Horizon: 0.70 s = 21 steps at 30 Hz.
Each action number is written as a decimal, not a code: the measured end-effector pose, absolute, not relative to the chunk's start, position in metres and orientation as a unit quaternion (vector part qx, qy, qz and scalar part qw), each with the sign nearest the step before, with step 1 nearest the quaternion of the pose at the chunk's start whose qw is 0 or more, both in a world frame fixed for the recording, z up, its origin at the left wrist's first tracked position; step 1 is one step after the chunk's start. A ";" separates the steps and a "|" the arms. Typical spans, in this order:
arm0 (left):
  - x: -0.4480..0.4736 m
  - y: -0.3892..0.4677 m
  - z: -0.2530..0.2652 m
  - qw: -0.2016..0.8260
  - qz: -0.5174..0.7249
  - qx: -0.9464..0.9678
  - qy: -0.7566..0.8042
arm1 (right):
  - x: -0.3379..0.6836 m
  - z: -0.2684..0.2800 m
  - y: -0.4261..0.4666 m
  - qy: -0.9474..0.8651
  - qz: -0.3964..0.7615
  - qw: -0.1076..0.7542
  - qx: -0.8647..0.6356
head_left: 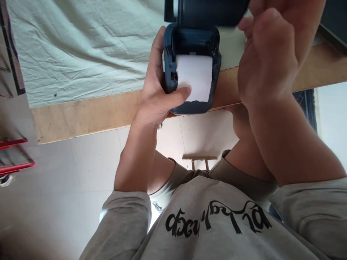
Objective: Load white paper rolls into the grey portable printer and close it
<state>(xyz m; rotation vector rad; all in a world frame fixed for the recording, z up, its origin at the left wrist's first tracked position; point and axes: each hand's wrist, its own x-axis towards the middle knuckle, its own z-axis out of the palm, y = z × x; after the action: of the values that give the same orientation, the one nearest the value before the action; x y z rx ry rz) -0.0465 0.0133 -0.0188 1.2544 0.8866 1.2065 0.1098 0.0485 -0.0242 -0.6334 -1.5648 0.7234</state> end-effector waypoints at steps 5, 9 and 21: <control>-0.043 0.010 -0.015 0.555 0.531 0.537 0.348 | 0.111 -0.021 0.037 -0.725 0.345 0.467 -0.371; -0.032 0.008 -0.012 0.567 0.574 0.470 0.359 | 0.112 -0.023 0.036 -0.753 0.369 0.397 -0.373; -0.026 0.007 -0.007 0.605 0.566 0.395 0.396 | 0.112 -0.029 0.041 -0.785 0.325 0.375 -0.372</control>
<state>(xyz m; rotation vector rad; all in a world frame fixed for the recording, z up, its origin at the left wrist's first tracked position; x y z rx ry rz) -0.0259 0.0072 -0.0073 0.9146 0.9155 1.3095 0.1119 0.0410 -0.0294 -0.9509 -2.0080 0.8315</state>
